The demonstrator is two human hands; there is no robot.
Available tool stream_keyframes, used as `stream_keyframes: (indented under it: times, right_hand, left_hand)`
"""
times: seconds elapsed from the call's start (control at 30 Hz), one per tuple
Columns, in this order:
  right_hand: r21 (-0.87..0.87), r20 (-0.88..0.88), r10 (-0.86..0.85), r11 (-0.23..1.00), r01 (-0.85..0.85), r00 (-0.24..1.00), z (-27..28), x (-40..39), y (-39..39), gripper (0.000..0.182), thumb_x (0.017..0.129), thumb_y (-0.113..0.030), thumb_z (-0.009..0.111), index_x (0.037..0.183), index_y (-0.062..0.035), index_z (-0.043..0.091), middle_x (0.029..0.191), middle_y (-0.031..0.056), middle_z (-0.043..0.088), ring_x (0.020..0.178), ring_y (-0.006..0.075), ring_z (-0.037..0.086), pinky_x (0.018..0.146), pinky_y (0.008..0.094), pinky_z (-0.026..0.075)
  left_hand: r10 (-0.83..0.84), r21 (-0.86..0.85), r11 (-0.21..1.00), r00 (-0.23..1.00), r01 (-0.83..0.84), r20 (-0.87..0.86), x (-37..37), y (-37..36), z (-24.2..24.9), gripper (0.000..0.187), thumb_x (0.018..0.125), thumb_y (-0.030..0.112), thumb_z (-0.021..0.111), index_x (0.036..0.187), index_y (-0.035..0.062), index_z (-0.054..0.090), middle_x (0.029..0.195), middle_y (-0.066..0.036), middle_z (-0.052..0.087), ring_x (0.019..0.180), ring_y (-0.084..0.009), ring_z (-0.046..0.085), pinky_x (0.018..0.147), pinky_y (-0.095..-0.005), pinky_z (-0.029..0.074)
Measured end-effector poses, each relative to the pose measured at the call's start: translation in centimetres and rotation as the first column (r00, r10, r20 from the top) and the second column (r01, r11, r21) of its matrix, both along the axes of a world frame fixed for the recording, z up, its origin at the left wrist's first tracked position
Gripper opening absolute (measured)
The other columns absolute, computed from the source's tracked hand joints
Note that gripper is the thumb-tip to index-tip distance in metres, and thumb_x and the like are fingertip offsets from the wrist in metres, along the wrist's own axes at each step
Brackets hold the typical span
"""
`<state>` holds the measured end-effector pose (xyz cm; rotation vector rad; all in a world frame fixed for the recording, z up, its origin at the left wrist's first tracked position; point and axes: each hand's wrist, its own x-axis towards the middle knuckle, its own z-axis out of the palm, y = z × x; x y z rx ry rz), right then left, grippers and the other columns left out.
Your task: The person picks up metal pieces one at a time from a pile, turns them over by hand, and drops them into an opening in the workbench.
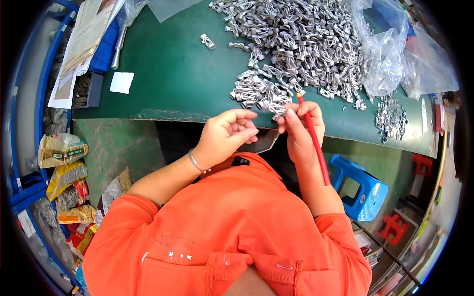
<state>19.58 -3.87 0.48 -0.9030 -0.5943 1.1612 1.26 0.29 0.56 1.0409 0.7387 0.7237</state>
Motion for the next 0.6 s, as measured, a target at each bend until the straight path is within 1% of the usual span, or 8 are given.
stream_keyframes:
  times: [0.03, 0.1, 0.27, 0.33, 0.4, 0.43, 0.53, 0.6]
  right_hand:
    - [-0.001, 0.001, -0.001, 1.0, 0.001, 1.0, 0.1, -0.1, -0.4, 0.018, 0.087, 0.003, 0.059, 0.089, -0.005, 0.043, 0.093, 0.014, 0.061, 0.073, 0.0157, 0.061, 0.06, 0.0234, 0.051]
    - [0.003, -0.154, 0.08, 0.997, -0.08, 0.985, 0.2, -0.2, -1.0, 0.018, 0.087, 0.004, 0.058, 0.09, -0.0057, 0.043, 0.095, 0.016, 0.061, 0.075, 0.0172, 0.063, 0.061, 0.0249, 0.053]
    - [0.106, -0.05, 0.117, 0.988, -0.112, 0.992, -0.8, -0.4, -1.5, 0.023, 0.085, 0.01, 0.055, 0.092, -0.0068, 0.041, 0.1, 0.0188, 0.061, 0.082, 0.0185, 0.063, 0.073, 0.0283, 0.054]
    - [0.173, 0.164, 0.056, 0.981, -0.085, 0.985, -0.8, -0.7, -1.8, 0.028, 0.082, 0.015, 0.055, 0.091, -0.0067, 0.041, 0.102, 0.019, 0.06, 0.088, 0.0189, 0.062, 0.079, 0.0295, 0.053]
    - [0.169, 0.178, 0.089, 0.978, -0.119, 0.98, -0.6, -0.3, -2.2, 0.03, 0.08, 0.018, 0.055, 0.091, -0.0061, 0.04, 0.106, 0.02, 0.06, 0.093, 0.0193, 0.062, 0.082, 0.0304, 0.052]
    - [0.164, 0.261, 0.102, 0.975, -0.148, 0.96, -0.7, -0.2, -2.4, 0.029, 0.08, 0.018, 0.055, 0.09, -0.0058, 0.041, 0.106, 0.0204, 0.06, 0.093, 0.0197, 0.062, 0.083, 0.0307, 0.052]
    - [0.123, 0.482, 0.08, 0.98, -0.158, 0.872, -1.2, -0.1, -2.7, 0.028, 0.077, 0.014, 0.063, 0.081, -0.006, 0.043, 0.099, 0.0177, 0.065, 0.087, 0.0188, 0.065, 0.078, 0.0291, 0.052]
    - [0.155, 0.732, 0.122, 0.928, -0.338, 0.671, -0.4, 0.5, -2.4, 0.027, 0.073, 0.011, 0.068, 0.078, -0.0062, 0.047, 0.096, 0.0157, 0.067, 0.085, 0.0221, 0.066, 0.077, 0.0311, 0.052]
  left_hand:
    - [0.002, -0.011, 1.0, 0.999, -0.001, 0.033, 0.3, 0.2, 0.3, 0.024, 0.085, -0.003, 0.062, 0.108, -0.0062, 0.056, 0.092, -0.01, 0.062, 0.079, -0.017, 0.065, 0.069, -0.026, 0.055]
    - [-0.001, -0.001, 1.0, 0.999, 0.001, 0.055, 0.6, 0.4, 0.8, 0.023, 0.085, -0.003, 0.061, 0.108, -0.0065, 0.056, 0.091, -0.01, 0.062, 0.079, -0.0171, 0.065, 0.07, -0.0264, 0.056]
    - [-0.022, 0.018, 1.0, 0.997, 0.021, 0.076, 0.6, 0.6, 1.0, 0.02, 0.084, -0.005, 0.062, 0.103, -0.0064, 0.058, 0.094, -0.011, 0.061, 0.082, -0.0174, 0.065, 0.07, -0.028, 0.056]
    - [-0.012, 0.357, 0.934, 0.998, -0.011, 0.064, 0.5, 0.5, 0.3, 0.02, 0.081, -0.007, 0.065, 0.099, -0.0059, 0.058, 0.098, -0.013, 0.058, 0.085, -0.0174, 0.065, 0.071, -0.0285, 0.057]
    - [-0.043, 0.415, 0.909, 0.999, 0.034, 0.012, -0.1, 0.5, 0.3, 0.021, 0.079, -0.008, 0.065, 0.099, -0.0058, 0.058, 0.099, -0.012, 0.056, 0.085, -0.0173, 0.064, 0.072, -0.0287, 0.056]
    - [-0.069, 0.472, 0.878, 0.997, 0.08, -0.04, -0.5, 0.4, 0.3, 0.022, 0.078, -0.009, 0.066, 0.098, -0.0056, 0.058, 0.101, -0.012, 0.055, 0.086, -0.0172, 0.064, 0.074, -0.0288, 0.056]
    - [-0.035, 0.365, 0.928, 0.995, 0.066, -0.091, -0.8, -0.1, 0.7, 0.02, 0.078, -0.004, 0.069, 0.095, -0.0034, 0.06, 0.095, -0.008, 0.059, 0.082, -0.0116, 0.064, 0.07, -0.0236, 0.055]
    - [-0.031, 0.349, 0.933, 0.984, 0.091, -0.175, -1.3, -0.3, 0.2, 0.019, 0.078, -0.003, 0.068, 0.094, -0.0033, 0.059, 0.093, -0.008, 0.059, 0.08, -0.0114, 0.065, 0.068, -0.0226, 0.055]
